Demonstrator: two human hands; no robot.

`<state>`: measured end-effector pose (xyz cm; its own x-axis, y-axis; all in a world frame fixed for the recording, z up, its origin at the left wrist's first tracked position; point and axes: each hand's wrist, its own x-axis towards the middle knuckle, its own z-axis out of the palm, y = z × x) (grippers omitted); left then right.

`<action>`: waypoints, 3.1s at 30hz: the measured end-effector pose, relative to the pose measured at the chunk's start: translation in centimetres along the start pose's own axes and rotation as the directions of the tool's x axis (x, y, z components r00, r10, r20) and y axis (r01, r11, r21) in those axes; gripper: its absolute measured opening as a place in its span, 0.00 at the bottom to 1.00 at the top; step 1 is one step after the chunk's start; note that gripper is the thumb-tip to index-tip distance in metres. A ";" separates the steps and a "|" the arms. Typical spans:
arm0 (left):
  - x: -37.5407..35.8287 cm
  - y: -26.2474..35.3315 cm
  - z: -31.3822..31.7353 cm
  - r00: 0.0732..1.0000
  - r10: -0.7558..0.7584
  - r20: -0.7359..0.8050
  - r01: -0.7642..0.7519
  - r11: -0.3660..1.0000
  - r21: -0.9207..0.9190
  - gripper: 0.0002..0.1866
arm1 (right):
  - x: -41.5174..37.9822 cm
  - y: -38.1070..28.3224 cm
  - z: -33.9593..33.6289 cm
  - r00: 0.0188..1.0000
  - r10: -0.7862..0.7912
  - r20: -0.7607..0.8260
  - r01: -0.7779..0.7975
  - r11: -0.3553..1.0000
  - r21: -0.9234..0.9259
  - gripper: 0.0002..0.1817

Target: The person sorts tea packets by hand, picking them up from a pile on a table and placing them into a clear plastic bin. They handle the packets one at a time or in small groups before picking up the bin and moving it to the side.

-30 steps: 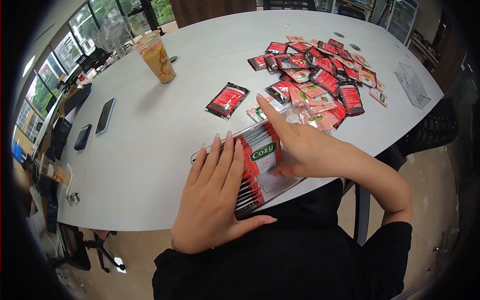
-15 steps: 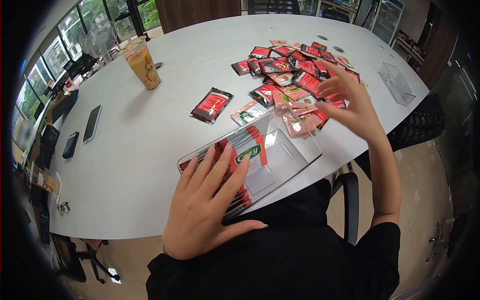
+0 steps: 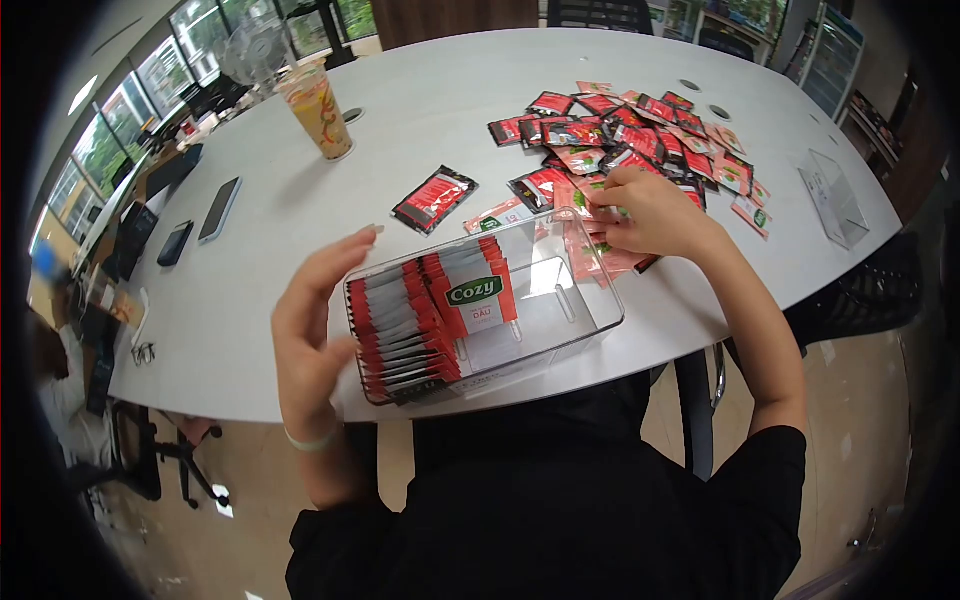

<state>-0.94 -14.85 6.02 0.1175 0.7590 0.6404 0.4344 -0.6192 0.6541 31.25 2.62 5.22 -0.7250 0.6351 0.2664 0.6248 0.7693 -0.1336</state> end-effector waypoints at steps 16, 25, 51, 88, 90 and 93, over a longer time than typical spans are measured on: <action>9.8 -9.2 1.6 0.864 -0.342 0.370 0.504 0.597 -0.624 0.29 | 9.7 -1.7 1.0 0.916 -0.384 -0.118 0.402 0.877 0.262 0.10; 8.8 -9.6 4.4 0.727 -0.475 0.496 0.668 0.657 -0.350 0.23 | 12.4 -5.1 3.5 0.873 -0.469 -0.131 0.477 0.769 0.427 0.13; 7.6 -10.6 3.5 0.847 -0.433 0.309 0.496 0.433 -0.753 0.28 | 13.4 -2.0 2.6 0.965 -0.145 0.218 -0.044 0.731 0.681 0.12; 8.7 -11.3 7.2 0.802 -0.363 0.475 0.597 0.465 -0.654 0.23 | 3.9 -1.0 4.4 0.913 0.165 -0.373 -0.208 0.975 -0.076 0.12; 9.0 -11.2 7.3 0.775 -0.380 0.504 0.631 0.446 -0.635 0.27 | 4.7 -0.6 4.9 0.855 0.209 -0.475 -0.289 0.952 -0.100 0.11; 9.3 -11.8 7.7 0.779 -0.358 0.515 0.627 0.434 -0.646 0.27 | 5.5 0.0 5.4 0.857 0.327 -0.399 -0.415 0.896 -0.157 0.09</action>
<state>1.88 1.08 1.12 0.3957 0.9166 0.0569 -0.3148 0.0772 0.9460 25.64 6.51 1.52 -0.3012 0.7676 0.5658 0.9064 0.4147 -0.0800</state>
